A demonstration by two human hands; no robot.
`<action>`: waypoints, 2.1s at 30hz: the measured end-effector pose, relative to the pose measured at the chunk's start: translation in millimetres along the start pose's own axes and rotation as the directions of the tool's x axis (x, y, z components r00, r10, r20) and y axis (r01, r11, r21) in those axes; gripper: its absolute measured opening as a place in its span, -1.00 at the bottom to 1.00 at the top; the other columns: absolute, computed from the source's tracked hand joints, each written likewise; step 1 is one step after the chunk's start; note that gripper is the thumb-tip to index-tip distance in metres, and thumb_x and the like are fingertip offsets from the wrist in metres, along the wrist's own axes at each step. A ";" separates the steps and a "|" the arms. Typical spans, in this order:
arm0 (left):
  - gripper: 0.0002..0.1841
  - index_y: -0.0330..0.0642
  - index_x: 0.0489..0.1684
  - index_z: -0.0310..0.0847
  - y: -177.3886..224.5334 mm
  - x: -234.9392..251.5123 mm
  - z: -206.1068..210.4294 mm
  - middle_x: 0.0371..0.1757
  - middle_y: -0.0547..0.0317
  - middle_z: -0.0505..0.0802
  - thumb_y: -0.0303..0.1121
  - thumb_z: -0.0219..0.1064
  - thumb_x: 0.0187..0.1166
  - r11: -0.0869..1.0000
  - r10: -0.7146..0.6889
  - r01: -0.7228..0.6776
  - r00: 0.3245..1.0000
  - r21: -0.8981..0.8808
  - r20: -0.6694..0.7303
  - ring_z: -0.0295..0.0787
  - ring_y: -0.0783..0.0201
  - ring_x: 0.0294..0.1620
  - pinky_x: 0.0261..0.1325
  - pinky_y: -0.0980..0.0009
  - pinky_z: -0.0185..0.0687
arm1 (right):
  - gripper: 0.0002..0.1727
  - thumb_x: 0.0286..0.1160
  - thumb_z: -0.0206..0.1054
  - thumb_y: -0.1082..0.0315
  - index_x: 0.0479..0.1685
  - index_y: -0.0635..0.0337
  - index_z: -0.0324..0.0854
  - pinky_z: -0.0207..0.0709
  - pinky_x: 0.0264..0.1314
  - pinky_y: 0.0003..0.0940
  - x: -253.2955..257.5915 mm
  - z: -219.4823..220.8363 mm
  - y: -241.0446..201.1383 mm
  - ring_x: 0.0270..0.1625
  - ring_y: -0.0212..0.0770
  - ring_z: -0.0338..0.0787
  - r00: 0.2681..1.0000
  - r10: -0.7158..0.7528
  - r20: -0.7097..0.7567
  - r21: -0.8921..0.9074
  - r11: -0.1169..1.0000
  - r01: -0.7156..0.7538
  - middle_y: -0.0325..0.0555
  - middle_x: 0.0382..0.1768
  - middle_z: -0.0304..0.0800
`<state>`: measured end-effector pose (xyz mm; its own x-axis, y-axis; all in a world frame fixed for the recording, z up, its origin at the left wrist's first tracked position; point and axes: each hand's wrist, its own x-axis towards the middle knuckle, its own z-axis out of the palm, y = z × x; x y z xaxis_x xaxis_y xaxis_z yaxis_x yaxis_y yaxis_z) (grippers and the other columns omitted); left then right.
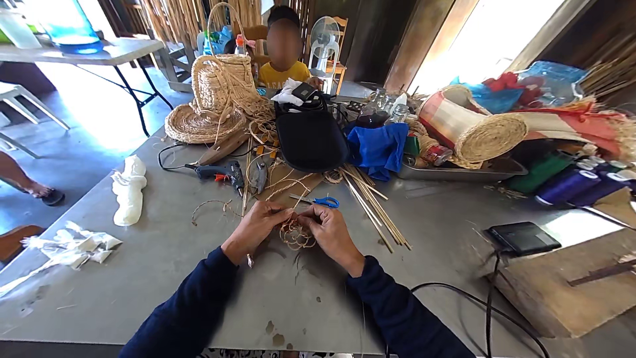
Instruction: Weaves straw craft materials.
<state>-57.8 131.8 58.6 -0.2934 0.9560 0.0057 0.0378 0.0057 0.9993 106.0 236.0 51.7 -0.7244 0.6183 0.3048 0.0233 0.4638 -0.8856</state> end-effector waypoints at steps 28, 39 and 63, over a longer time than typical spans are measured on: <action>-0.93 -0.26 -0.22 0.83 0.8 0.6 -1.7 -0.27 0.33 0.90 -0.56 0.48 0.44 0.972 0.125 -0.114 0.991 0.206 -0.042 0.80 0.58 -0.24 -0.03 0.58 0.74 | -0.85 0.49 0.33 0.45 -0.17 0.34 0.79 0.61 -0.10 -0.67 -0.5 0.8 2.8 -0.25 -0.59 0.76 0.998 -0.056 0.006 -0.002 0.998 0.056 -0.18 -0.30 0.85; -0.89 -0.33 -0.14 0.72 5.6 -0.5 0.1 -0.28 0.25 0.88 -0.53 0.26 0.69 1.000 -0.011 0.013 0.991 0.008 -0.136 0.84 0.45 -0.31 -0.16 0.50 0.79 | -0.86 0.51 0.34 0.46 -0.20 0.34 0.80 0.60 -0.10 -0.65 0.5 0.0 2.0 -0.29 -0.57 0.74 0.999 -0.043 0.003 -0.062 0.997 0.043 -0.18 -0.34 0.85; -0.84 -0.26 -0.10 0.80 2.5 -0.7 -1.7 -0.24 0.30 0.85 -0.45 0.48 0.43 0.887 0.115 -0.117 0.993 0.448 0.032 0.72 0.59 -0.27 -0.09 0.59 0.65 | -0.82 0.49 0.39 0.40 -0.11 0.19 0.91 0.51 0.50 0.07 2.9 -10.6 7.2 0.39 0.18 0.74 0.903 -0.416 0.108 -0.510 0.757 0.410 -0.03 -0.02 0.95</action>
<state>-59.2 130.7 61.1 -0.2564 0.9592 0.1195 0.4955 0.0243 0.8683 111.4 247.8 49.9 -0.7380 0.2967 0.6060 0.0720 0.9276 -0.3665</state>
